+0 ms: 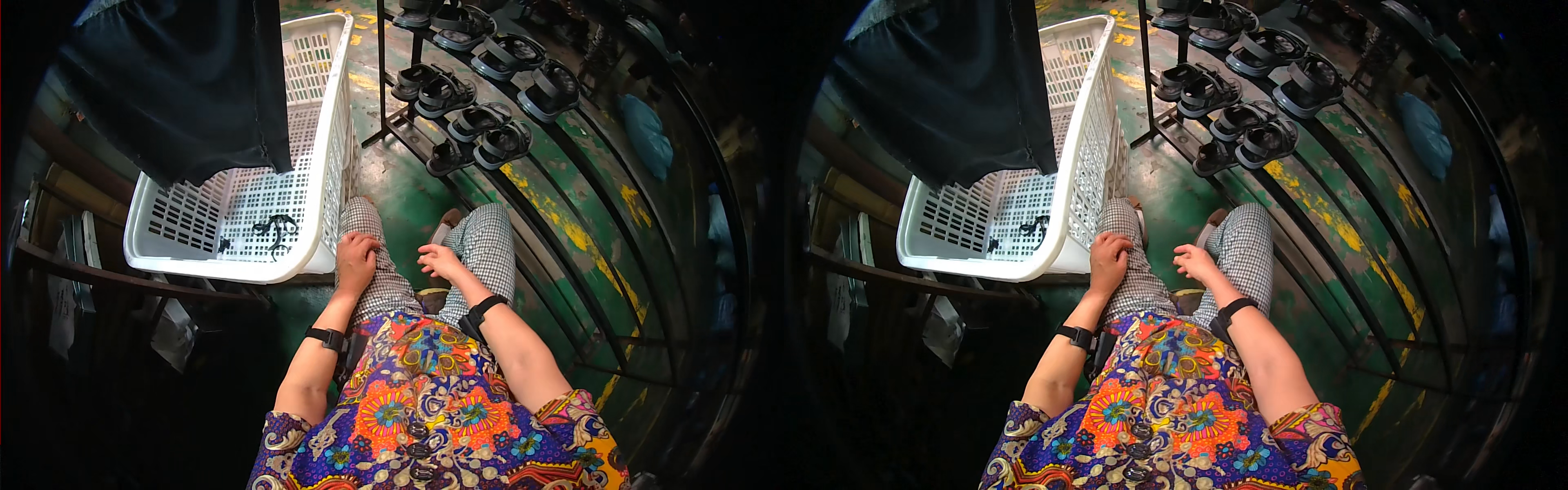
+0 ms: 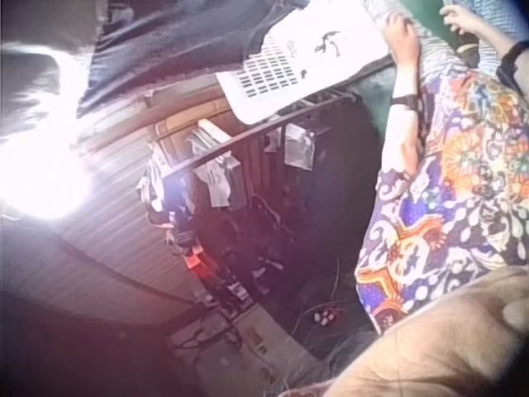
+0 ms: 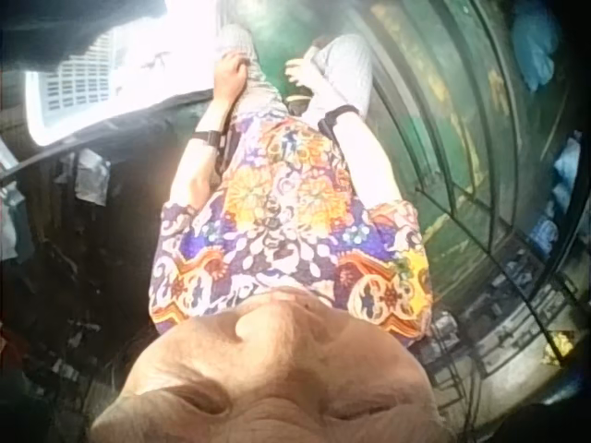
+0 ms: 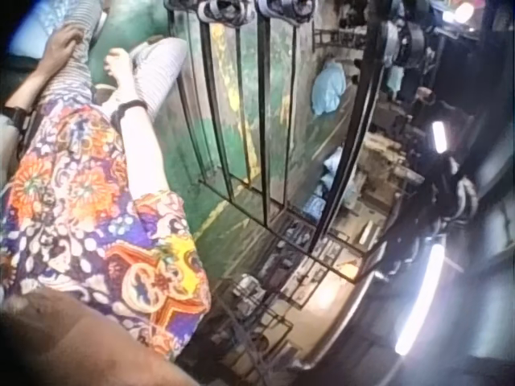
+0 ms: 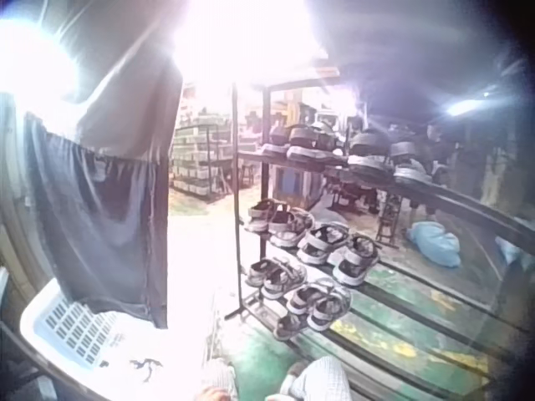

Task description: Organizing sandals by removing them from a basket and placing them onto a storage rack.

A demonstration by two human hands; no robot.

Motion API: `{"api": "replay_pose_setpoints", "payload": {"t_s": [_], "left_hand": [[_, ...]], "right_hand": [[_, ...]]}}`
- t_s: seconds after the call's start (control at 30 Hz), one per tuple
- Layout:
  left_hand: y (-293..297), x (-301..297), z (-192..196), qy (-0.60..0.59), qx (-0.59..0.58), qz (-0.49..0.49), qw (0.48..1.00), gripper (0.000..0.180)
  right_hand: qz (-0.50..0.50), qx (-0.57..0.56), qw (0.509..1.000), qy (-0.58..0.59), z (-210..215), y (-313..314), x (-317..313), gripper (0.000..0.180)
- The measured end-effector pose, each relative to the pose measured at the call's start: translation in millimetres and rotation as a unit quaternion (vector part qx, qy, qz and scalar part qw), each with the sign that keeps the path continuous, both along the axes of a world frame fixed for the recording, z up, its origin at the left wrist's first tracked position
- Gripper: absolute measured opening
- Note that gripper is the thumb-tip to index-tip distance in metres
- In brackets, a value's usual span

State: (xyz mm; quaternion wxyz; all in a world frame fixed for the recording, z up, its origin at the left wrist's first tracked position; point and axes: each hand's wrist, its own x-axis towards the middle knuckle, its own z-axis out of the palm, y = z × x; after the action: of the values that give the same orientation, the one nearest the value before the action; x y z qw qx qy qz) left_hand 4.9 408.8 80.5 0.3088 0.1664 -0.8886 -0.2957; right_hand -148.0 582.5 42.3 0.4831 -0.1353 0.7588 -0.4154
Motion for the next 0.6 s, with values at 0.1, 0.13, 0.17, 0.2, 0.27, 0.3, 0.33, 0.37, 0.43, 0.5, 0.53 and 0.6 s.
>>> {"api": "replay_pose_setpoints", "payload": {"t_s": [0.1,0.13,0.17,0.2,0.27,0.3,0.33,0.37,0.43,0.5,0.53,0.6], "left_hand": [[1,2,0,-0.005,0.004,-0.004,1.000,0.015],[1,2,-1,-0.010,0.001,-0.005,1.000,0.015],[0,3,-3,-0.007,0.000,-0.007,1.000,0.015],[0,4,-4,-0.015,0.002,-0.008,1.000,0.015],[1,1,-3,-0.020,0.002,-0.012,1.000,0.015],[2,0,-3,-0.020,-0.009,-0.012,1.000,0.015],[3,1,-3,-0.022,-0.020,-0.011,1.000,0.014],[2,2,-3,-0.021,-0.021,-0.011,0.999,0.014],[1,1,-4,-0.017,-0.011,-0.014,1.000,0.014],[0,1,-6,-0.015,-0.009,-0.017,1.000,0.014],[0,1,-5,-0.014,-0.005,-0.019,1.000,0.014],[2,1,-5,-0.015,-0.009,-0.020,1.000,0.014]], "right_hand": [[0.010,-0.036,0.999,0.038,19,11,-4,0.037],[0.008,-0.037,0.998,0.041,23,16,-4,0.037],[0.006,-0.042,0.998,0.042,27,20,-4,0.037],[0.005,-0.048,0.998,0.044,30,22,-2,0.038],[0.015,-0.049,0.998,0.043,29,26,1,0.037],[0.028,-0.050,0.998,0.040,29,27,3,0.037],[0.034,-0.055,0.998,0.023,29,27,7,0.037],[0.040,-0.050,0.998,0.016,29,26,11,0.036],[0.072,-0.038,0.997,-0.007,27,25,15,0.037],[0.114,-0.012,0.993,0.001,22,27,17,0.037],[0.113,-0.005,0.994,0.000,20,29,16,0.037],[0.112,0.002,0.994,-0.001,15,32,14,0.037]]}}
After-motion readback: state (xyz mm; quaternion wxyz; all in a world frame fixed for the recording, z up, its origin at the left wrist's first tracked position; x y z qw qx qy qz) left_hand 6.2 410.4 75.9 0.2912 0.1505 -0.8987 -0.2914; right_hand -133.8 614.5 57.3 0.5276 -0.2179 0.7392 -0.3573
